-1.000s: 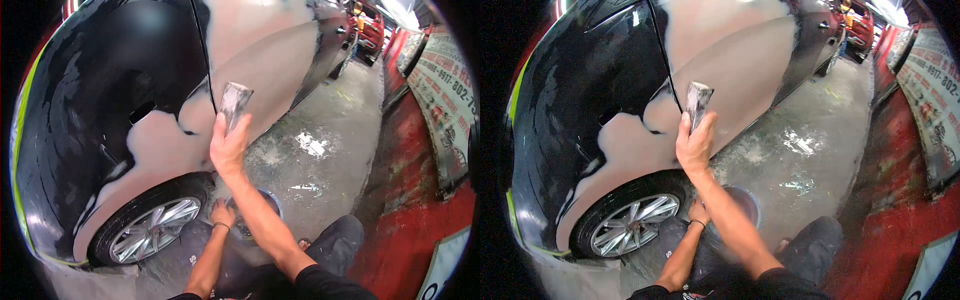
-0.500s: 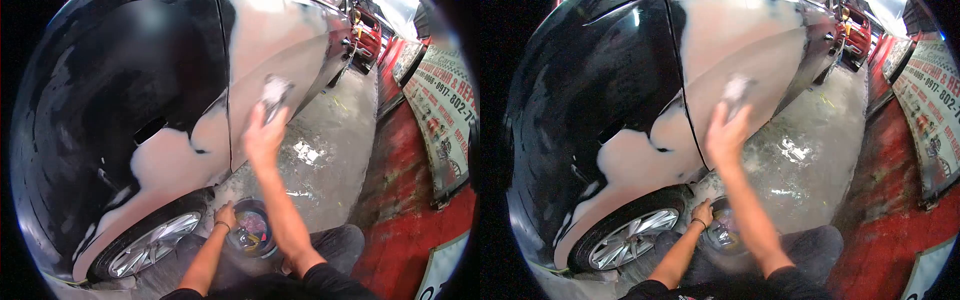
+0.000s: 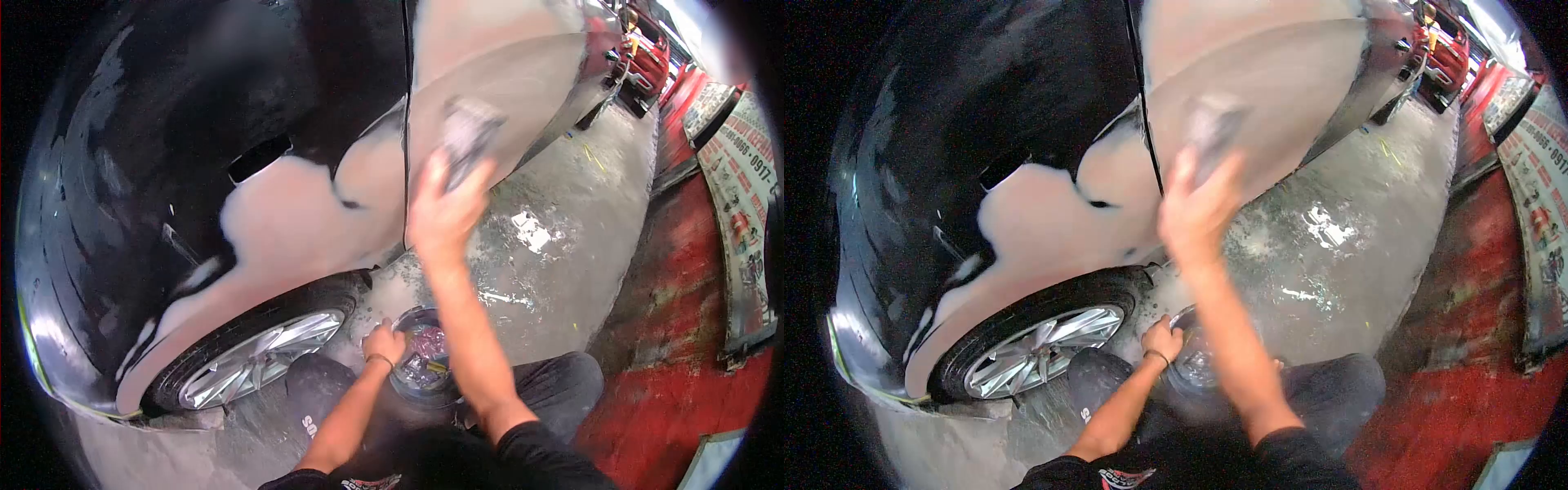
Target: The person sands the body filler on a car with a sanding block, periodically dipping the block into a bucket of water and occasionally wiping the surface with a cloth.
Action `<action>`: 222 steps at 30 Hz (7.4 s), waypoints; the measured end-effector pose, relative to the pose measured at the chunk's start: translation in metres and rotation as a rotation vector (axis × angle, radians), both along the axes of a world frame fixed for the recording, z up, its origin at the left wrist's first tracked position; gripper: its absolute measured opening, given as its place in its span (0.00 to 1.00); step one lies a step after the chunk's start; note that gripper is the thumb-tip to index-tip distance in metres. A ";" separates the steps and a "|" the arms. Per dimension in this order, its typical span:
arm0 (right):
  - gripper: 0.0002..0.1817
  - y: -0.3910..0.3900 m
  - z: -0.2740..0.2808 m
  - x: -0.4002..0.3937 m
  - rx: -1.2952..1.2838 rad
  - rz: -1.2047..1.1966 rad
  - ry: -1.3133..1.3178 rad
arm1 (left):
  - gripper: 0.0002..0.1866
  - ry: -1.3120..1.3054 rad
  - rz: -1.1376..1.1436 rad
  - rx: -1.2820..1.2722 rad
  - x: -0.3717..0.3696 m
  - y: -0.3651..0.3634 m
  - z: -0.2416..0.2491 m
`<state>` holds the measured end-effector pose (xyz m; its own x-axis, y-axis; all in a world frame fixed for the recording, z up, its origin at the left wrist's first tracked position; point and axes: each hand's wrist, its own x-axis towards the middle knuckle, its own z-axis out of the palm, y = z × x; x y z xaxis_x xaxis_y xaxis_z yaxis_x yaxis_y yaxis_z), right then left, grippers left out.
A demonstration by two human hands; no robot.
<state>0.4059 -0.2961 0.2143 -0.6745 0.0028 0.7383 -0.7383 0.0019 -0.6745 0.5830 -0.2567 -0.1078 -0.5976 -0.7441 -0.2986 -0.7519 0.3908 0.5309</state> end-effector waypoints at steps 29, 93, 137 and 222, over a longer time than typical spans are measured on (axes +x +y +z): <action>0.34 0.011 -0.132 0.006 0.059 0.282 0.230 | 0.21 -0.011 0.005 -0.046 -0.011 -0.008 0.007; 0.27 0.007 -0.007 -0.026 0.110 -0.016 0.071 | 0.17 0.113 0.055 0.062 -0.004 -0.004 0.007; 0.36 0.006 -0.186 -0.005 0.126 0.117 0.079 | 0.17 0.137 0.012 -0.007 -0.005 -0.008 -0.008; 0.33 0.001 -0.048 0.034 0.092 0.064 0.306 | 0.19 0.134 0.009 -0.030 -0.005 -0.008 -0.011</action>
